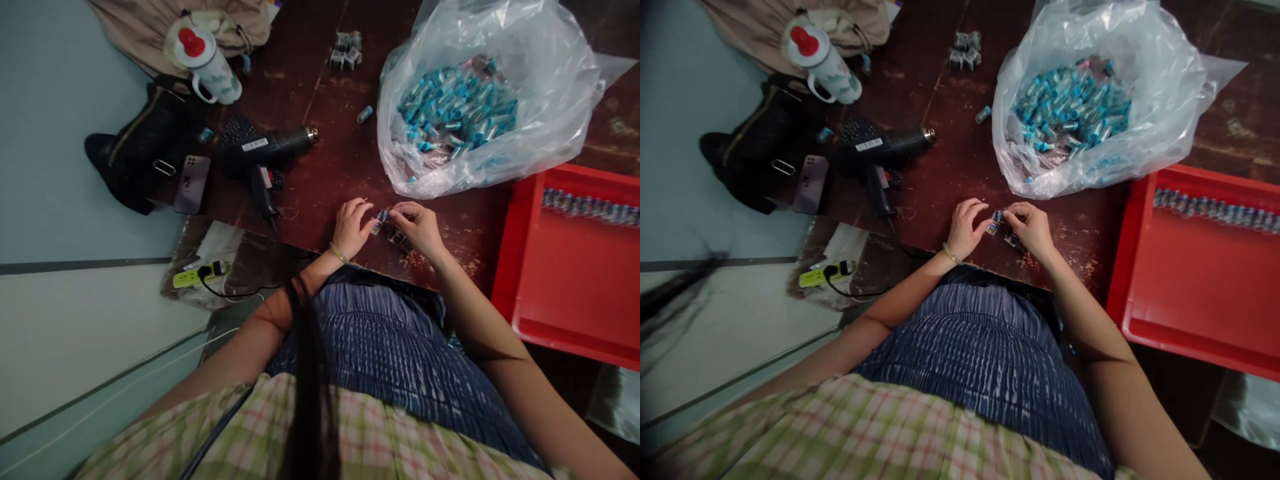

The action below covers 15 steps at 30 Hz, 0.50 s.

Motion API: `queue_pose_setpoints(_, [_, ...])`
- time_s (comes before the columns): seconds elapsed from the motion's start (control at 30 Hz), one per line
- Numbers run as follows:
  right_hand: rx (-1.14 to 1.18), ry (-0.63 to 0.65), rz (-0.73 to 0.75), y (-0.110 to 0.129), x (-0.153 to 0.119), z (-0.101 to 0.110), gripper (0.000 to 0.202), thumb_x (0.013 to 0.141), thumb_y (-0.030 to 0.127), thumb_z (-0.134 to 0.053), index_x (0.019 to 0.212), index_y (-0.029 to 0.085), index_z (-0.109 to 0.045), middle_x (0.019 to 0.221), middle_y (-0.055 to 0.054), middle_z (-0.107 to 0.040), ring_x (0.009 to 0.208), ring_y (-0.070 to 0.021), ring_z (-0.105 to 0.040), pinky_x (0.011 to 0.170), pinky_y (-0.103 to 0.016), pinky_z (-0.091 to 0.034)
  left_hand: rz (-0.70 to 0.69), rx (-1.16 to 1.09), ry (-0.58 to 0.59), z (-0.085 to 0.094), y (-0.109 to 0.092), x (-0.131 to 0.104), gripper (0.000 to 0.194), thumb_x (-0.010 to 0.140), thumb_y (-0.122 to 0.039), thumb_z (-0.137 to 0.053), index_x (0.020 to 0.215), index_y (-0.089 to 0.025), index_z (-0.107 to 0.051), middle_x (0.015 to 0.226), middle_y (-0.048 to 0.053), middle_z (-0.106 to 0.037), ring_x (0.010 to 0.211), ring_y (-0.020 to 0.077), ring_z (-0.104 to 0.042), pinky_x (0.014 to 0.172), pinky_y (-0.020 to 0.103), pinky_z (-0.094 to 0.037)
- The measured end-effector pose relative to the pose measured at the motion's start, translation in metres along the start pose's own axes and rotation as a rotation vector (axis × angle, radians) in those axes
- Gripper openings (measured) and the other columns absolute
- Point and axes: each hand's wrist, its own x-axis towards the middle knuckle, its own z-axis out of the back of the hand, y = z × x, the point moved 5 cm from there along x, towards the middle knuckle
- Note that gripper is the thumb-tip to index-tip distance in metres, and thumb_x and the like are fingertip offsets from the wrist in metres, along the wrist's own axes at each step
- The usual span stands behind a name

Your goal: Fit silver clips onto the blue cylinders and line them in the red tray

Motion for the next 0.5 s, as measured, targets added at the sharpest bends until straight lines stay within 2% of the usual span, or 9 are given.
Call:
queue_pose_setpoints(0.1, [0.096,0.022,-0.025,0.000,0.002,-0.005,0.035,0.095,0.052,-0.068,0.079,0.021,-0.071,0.091,-0.006,-0.076,0.088,-0.0209,-0.066,0.087,-0.034,-0.052,-0.012,-0.141,0.034,-0.004,0.001,0.010,0.010,0.101,-0.025,-0.067,0.101,-0.019,-0.075,0.115,0.012,-0.075,0.115,0.0277,-0.067,0.108,0.043,-0.052])
queue_pose_setpoints(0.17, [0.090,-0.015,-0.026,0.000,0.003,-0.005,0.038,0.095,0.056,-0.067,0.081,0.020,-0.073,0.093,-0.007,-0.076,0.087,-0.0200,-0.065,0.087,-0.034,-0.051,0.010,-0.111,0.034,-0.005,0.003,0.015,0.016,0.101,-0.023,-0.068,0.086,-0.020,-0.073,0.105,0.011,-0.075,0.109,0.0274,-0.068,0.104,0.043,-0.052])
queue_pose_setpoints(0.2, [0.071,-0.045,-0.029,-0.001,0.003,-0.003,0.040,0.094,0.056,-0.067,0.081,0.020,-0.073,0.095,-0.007,-0.076,0.087,-0.0197,-0.065,0.088,-0.034,-0.050,0.024,-0.057,0.028,-0.005,0.004,0.017,0.017,0.099,-0.022,-0.070,0.083,-0.020,-0.072,0.106,0.011,-0.075,0.111,0.0288,-0.067,0.104,0.044,-0.051])
queue_pose_setpoints(0.27, [0.038,-0.095,-0.051,-0.005,0.005,0.001,0.041,0.093,0.058,-0.068,0.081,0.020,-0.074,0.095,-0.007,-0.075,0.087,-0.0200,-0.065,0.089,-0.035,-0.051,0.054,0.066,0.019,-0.003,0.008,0.018,0.007,0.094,-0.020,-0.078,0.087,-0.019,-0.076,0.120,0.014,-0.075,0.124,0.0338,-0.063,0.108,0.048,-0.047])
queue_pose_setpoints(0.3, [0.034,-0.111,-0.066,-0.008,0.006,0.002,0.041,0.092,0.059,-0.069,0.081,0.020,-0.074,0.093,-0.007,-0.075,0.086,-0.0206,-0.065,0.088,-0.036,-0.052,0.070,0.111,0.018,-0.002,0.009,0.017,0.006,0.091,-0.020,-0.082,0.097,-0.019,-0.078,0.129,0.016,-0.073,0.130,0.0364,-0.060,0.111,0.050,-0.045])
queue_pose_setpoints(0.4, [0.094,-0.110,-0.124,-0.013,0.008,0.004,0.040,0.089,0.062,-0.071,0.082,0.022,-0.074,0.086,-0.006,-0.075,0.082,-0.0227,-0.065,0.084,-0.039,-0.055,0.114,0.132,-0.029,0.005,0.012,0.016,0.048,0.088,-0.021,-0.087,0.133,-0.017,-0.074,0.151,0.021,-0.064,0.142,0.0402,-0.054,0.117,0.053,-0.041])
queue_pose_setpoints(0.43, [0.126,-0.106,-0.139,-0.012,0.008,0.003,0.040,0.088,0.062,-0.072,0.084,0.023,-0.075,0.087,-0.006,-0.075,0.082,-0.0231,-0.066,0.083,-0.039,-0.055,0.117,0.106,-0.060,0.008,0.012,0.016,0.054,0.088,-0.023,-0.088,0.139,-0.017,-0.071,0.153,0.022,-0.062,0.143,0.0400,-0.054,0.119,0.053,-0.040])
queue_pose_setpoints(0.5, [0.179,-0.097,-0.133,-0.005,0.007,-0.001,0.039,0.088,0.062,-0.072,0.087,0.022,-0.076,0.090,-0.006,-0.077,0.084,-0.0235,-0.069,0.085,-0.040,-0.058,0.085,-0.001,-0.089,0.012,0.008,0.017,0.047,0.089,-0.026,-0.087,0.133,-0.016,-0.074,0.145,0.021,-0.068,0.137,0.0371,-0.058,0.118,0.050,-0.042])
